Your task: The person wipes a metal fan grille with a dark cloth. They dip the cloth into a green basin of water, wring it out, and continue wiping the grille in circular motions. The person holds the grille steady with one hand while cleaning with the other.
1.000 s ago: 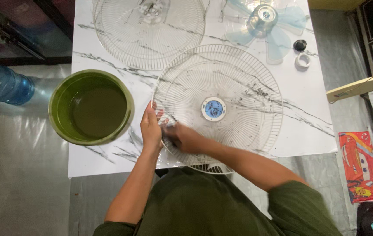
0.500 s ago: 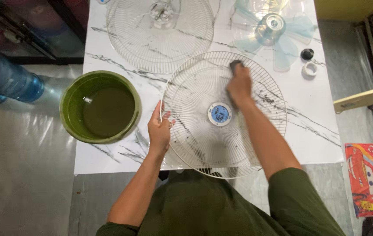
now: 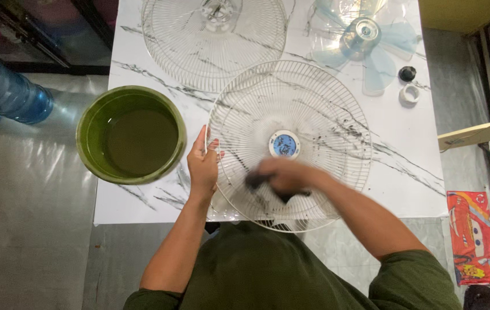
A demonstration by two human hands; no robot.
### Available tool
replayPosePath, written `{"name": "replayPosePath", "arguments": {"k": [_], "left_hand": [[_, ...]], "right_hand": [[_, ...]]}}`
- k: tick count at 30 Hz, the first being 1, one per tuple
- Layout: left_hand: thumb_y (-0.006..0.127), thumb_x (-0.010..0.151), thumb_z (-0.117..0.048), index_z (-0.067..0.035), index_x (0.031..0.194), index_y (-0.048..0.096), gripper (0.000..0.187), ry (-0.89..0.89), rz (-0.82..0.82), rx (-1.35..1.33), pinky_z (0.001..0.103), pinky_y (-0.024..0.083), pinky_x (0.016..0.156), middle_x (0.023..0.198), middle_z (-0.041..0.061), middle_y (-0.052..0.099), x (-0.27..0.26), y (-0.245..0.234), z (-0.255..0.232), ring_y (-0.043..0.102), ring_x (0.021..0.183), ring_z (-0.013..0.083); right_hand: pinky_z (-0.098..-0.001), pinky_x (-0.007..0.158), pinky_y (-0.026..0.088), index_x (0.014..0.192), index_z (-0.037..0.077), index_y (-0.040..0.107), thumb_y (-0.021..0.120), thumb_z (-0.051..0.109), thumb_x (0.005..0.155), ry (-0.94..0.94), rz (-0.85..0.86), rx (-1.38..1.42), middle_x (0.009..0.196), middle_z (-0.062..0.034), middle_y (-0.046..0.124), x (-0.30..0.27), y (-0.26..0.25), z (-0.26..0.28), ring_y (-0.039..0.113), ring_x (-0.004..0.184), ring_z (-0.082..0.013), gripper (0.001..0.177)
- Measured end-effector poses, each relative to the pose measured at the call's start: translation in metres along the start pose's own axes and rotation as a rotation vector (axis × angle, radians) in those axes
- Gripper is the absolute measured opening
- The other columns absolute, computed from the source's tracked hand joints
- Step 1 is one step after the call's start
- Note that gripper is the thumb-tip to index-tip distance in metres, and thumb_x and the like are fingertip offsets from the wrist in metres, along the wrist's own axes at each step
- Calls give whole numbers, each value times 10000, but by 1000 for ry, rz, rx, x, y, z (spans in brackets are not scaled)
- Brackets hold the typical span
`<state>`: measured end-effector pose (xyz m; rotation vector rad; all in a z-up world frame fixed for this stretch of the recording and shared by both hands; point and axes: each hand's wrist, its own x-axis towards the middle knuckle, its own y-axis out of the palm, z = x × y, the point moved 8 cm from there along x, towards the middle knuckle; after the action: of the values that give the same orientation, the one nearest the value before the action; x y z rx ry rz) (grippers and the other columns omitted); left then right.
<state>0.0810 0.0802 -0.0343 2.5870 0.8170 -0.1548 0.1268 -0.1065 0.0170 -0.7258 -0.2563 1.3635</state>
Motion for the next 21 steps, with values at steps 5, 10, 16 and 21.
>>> {"name": "replayPosePath", "arguments": {"k": [5,10,16,21], "left_hand": [[553,1035,-62,-19,1531,445,510,124,69,54,296,554,903,1459,112,584,-13,13,-22,633,1140,137],[551,1044,-81,-12,1520,467,488,186,61,128,281,568,888,1396,74,582,-17,15,-30,636,1124,126],[583,1057,-74,-14,1548,486,504,106,36,38,282,507,799,1289,117,658,-7,6,-12,579,984,131],[574,1029,-95,-28,1515,472,501,92,27,42,275,557,858,1409,80,627,-7,9,-22,645,1079,111]], "right_hand": [[-428,914,545,1360,92,666,550,52,902,457,-854,-300,1087,-205,650,-25,-148,-119,663,995,-349,474],[-462,1044,507,1362,47,605,517,-22,927,61,-1044,-503,1321,-191,666,31,-117,-96,626,1216,-394,448],[-372,922,589,1449,222,610,581,76,1057,-164,-299,-373,1276,-126,672,45,36,25,693,1068,-299,419],[-426,954,544,1332,202,659,557,-19,808,-134,-202,-163,1171,-128,700,-10,-3,22,678,1039,-308,578]]}}
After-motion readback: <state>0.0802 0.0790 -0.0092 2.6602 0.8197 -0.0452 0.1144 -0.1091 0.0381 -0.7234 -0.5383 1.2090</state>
